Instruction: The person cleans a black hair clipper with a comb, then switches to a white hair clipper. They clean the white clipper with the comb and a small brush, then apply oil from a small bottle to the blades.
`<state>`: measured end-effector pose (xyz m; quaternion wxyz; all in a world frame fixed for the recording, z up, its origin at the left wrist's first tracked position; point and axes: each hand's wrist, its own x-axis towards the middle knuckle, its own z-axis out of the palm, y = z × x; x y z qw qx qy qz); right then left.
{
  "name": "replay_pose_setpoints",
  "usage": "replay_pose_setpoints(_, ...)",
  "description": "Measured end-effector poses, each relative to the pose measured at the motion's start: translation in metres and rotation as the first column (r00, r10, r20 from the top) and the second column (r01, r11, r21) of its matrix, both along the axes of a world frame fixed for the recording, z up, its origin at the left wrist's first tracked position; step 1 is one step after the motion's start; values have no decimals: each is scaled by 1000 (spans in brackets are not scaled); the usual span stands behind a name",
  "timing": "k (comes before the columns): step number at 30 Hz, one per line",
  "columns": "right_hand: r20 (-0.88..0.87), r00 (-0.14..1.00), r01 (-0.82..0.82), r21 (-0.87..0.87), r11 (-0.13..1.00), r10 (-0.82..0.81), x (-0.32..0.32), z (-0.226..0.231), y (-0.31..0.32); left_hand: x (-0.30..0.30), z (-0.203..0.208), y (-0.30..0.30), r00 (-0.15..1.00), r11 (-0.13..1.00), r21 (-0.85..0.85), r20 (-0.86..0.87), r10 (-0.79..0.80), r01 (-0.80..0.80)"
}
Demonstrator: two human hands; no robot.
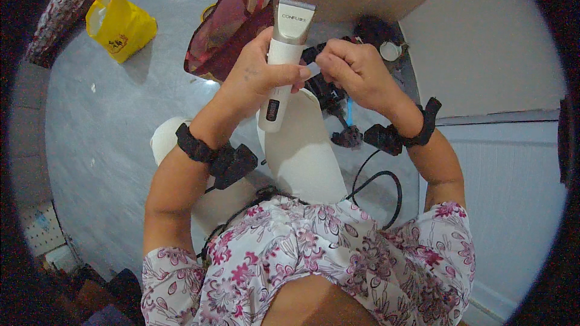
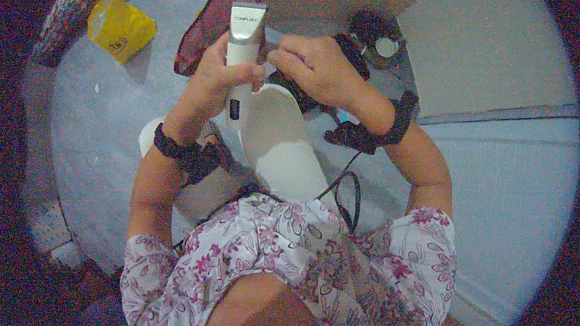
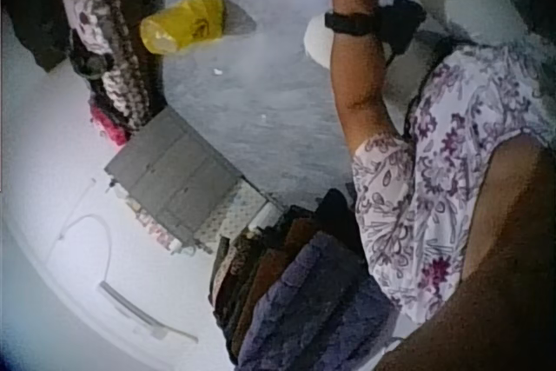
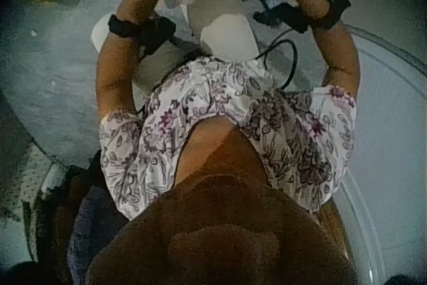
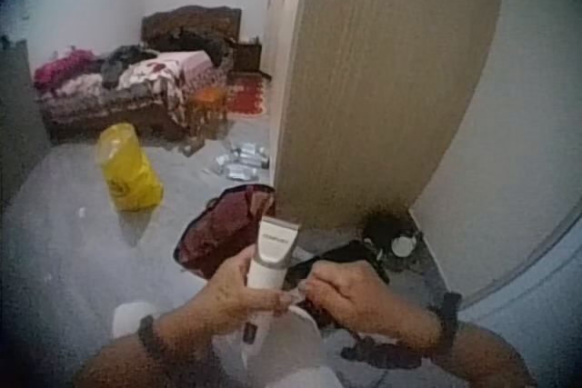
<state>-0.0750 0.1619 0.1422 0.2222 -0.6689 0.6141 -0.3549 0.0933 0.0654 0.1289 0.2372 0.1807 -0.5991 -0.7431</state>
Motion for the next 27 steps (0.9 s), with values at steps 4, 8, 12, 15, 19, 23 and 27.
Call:
replay_pose_setpoints(4,-48,998,-56,-149,987,49,1,3,6,-1,-1,1,1000,1000,-19,18,-2,3)
replay_pose_setpoints(8,-97,995,-52,-138,989,39,3,3,8,-2,-6,1,1000,999,-52,0,-14,14)
replay_pose_setpoints(12,-91,996,-31,-131,991,19,6,-2,4,-2,-11,1,999,999,-44,-30,-18,17)
replay_pose_setpoints(15,-50,999,-26,-109,994,21,8,-4,2,-1,-12,0,999,997,-69,-1,-43,43)
replay_pose_setpoints(19,-64,998,-11,-67,998,7,9,-1,-2,-1,-11,-4,999,994,-100,16,-31,33)
replay_pose_setpoints(23,26,999,42,-68,997,-41,0,-8,-2,-5,-13,-8,998,996,-80,57,30,-25)
replay_pose_setpoints(27,15,975,223,-153,963,-224,-42,-38,-4,-8,-10,-13,997,997,-58,50,55,-53)
